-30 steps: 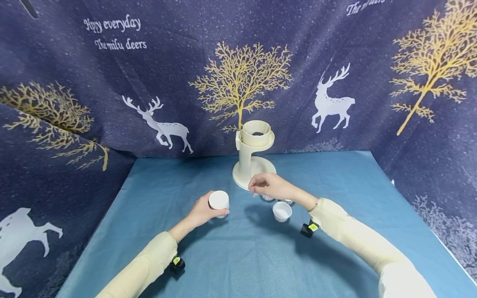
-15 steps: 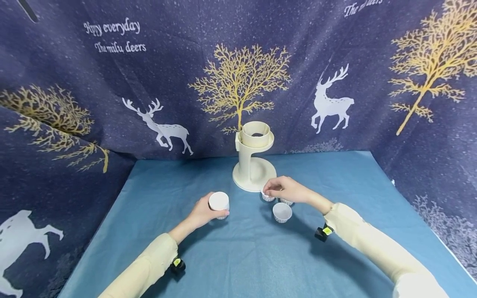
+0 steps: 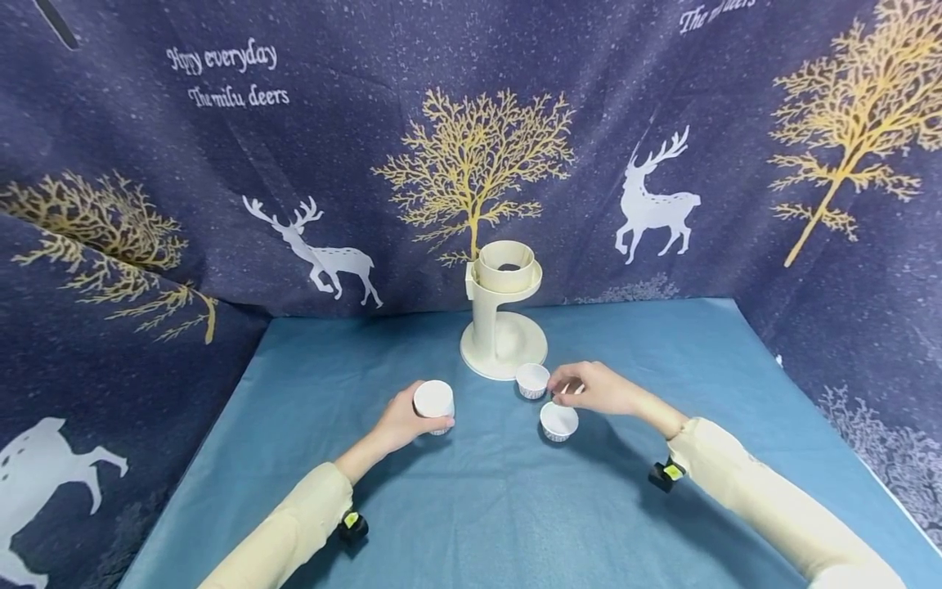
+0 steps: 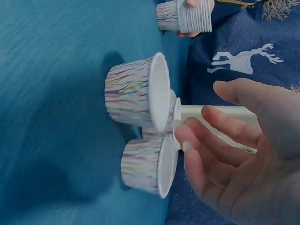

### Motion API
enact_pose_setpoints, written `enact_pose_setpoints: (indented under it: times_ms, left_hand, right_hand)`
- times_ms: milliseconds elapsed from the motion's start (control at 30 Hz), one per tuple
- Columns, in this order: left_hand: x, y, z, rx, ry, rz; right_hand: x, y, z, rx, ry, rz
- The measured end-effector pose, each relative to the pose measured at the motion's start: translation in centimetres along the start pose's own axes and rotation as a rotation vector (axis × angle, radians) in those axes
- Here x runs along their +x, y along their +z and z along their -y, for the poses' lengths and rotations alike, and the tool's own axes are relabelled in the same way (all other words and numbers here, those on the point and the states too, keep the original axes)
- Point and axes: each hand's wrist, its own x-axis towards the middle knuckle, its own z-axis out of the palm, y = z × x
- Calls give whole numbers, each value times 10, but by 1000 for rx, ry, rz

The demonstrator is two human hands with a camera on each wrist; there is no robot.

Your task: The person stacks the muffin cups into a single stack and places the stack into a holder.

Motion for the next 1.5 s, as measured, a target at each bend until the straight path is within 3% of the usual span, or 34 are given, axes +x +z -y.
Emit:
enact_pose_setpoints:
  times_ms: [667,1033,1500]
  left_hand:
    - [0,0,1,10,1,-17]
    - [-1,2,1,0,4,-20]
    - [-2,1,-1,2,4,-18]
  right_hand:
    - [-20,-1,-1,-108,96,30]
    - [-21,7,-2,-165,124,54]
    - [-21,12,4,-290,141,16]
